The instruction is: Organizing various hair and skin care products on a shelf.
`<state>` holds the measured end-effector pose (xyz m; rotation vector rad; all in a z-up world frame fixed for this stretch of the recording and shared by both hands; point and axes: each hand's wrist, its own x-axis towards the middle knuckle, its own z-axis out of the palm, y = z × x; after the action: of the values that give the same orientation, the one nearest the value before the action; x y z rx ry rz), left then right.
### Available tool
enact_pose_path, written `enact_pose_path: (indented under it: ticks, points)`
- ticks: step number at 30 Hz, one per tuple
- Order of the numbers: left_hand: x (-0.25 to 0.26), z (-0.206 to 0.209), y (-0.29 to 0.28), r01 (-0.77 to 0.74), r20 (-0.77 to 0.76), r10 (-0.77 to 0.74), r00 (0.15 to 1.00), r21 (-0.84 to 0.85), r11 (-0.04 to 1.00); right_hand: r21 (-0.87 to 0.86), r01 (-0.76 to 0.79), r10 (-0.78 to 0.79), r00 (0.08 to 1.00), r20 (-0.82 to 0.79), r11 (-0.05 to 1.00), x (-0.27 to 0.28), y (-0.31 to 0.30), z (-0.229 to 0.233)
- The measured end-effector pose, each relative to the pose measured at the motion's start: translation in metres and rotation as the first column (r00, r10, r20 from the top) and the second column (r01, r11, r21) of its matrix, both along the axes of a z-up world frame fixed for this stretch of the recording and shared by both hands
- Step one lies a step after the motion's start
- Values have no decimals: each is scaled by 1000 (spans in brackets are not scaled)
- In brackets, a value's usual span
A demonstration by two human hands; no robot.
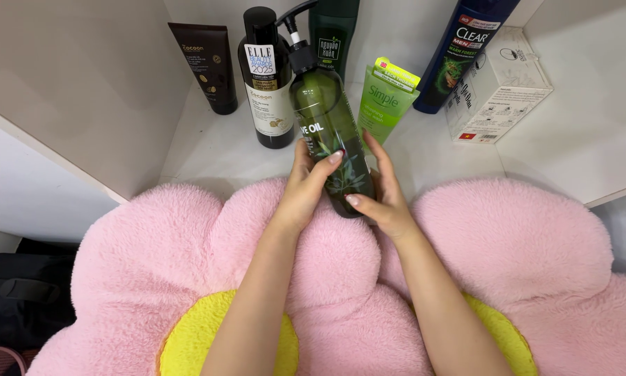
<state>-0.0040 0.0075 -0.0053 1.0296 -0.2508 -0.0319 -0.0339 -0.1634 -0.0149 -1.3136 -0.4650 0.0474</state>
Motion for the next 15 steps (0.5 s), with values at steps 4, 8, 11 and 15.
enact_pose_path:
  ticks: [4, 8, 11, 15]
  points:
    - [3, 3, -1, 4, 34, -6, 999, 50, 999, -39, 188, -179, 971, 159, 981, -4, 11, -7]
    - [0, 12, -2, -40, 26, 40, 999, 28, 999, -198, 553, -412, 775, 479, 809, -6, 20, -6]
    - [1, 9, -3, -23, 47, 24, 999, -17, 1000, -218, 692, -444, 640, 627, 689, -8, 23, -6]
    - [4, 5, -3, 10, 51, -8, 999, -56, 998, -215, 771, -446, 544, 711, 599, -9, 22, -7]
